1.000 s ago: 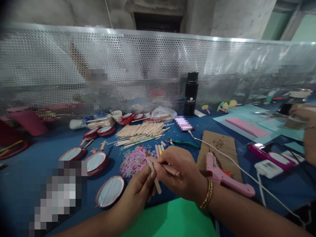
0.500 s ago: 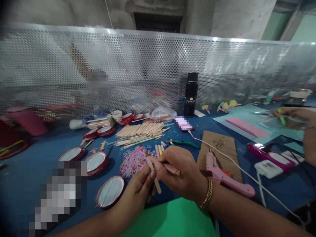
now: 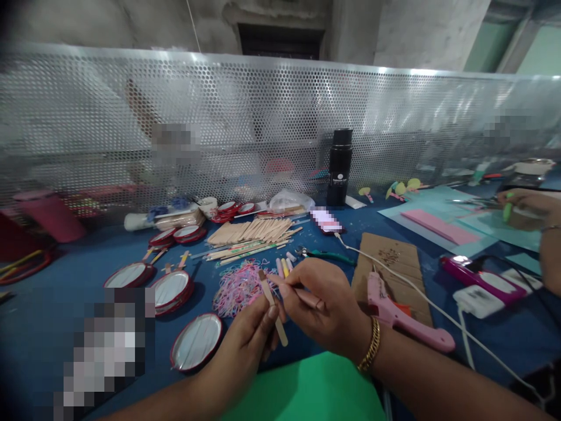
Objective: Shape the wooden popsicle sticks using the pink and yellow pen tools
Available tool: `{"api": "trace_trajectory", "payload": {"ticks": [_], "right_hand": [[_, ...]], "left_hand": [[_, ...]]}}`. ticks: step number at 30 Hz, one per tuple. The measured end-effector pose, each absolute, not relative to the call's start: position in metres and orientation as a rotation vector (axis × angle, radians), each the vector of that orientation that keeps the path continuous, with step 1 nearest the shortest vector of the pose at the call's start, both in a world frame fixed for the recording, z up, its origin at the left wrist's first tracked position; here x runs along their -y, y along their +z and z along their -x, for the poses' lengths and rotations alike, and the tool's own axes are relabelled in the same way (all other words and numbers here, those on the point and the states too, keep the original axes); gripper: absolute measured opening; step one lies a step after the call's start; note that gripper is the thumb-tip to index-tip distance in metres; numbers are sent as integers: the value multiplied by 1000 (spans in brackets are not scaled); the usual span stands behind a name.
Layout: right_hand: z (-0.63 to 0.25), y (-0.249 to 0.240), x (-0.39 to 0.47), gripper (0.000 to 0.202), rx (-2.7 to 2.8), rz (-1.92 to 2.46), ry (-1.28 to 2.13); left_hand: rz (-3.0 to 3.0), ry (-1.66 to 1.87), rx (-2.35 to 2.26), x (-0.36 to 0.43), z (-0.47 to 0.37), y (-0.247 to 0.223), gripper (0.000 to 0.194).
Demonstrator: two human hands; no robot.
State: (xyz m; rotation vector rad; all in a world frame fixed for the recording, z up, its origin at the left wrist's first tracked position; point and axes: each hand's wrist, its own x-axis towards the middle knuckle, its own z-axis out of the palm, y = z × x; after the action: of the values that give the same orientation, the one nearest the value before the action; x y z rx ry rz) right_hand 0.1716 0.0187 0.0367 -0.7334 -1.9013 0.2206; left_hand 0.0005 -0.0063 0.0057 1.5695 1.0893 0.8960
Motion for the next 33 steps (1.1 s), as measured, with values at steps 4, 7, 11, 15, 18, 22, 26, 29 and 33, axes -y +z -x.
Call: {"api": "trace_trajectory", "payload": {"ticks": [4,7,11,15,18,22,26,29,33], "right_hand": [[-171,37,-19,8,1932,683,247],[-171,37,-19,9,1950,692,246],[-172,36,-19,12,1898,734,224],[-173,36,-18,7,1929,663,262],[-173,36,-19,7,1964,657,265],[-173,35,-20,7,1929,704,227],[-173,33,-20,7,1909,660,252],[-172,32,-21,7,1941,625,282],[-173,31,-21,7,1929,682,277]], "left_hand": [[-1572,881,-1082,6,-1,8,31],[-1585,878,-1098,6,-1,8,31],[-1603,890,-1098,7,-1,6,30],[-1593,884,-1085,7,-1,7,30],[-1594,876,-1090,8,0,7,31],[-1585,873,-1100,8,0,5,32],[-1613,857,-1085,6,1,5,33],[-1642,855,-1079,6,0,7,34],[-1620,869,-1092,7,0,7,34]]}}
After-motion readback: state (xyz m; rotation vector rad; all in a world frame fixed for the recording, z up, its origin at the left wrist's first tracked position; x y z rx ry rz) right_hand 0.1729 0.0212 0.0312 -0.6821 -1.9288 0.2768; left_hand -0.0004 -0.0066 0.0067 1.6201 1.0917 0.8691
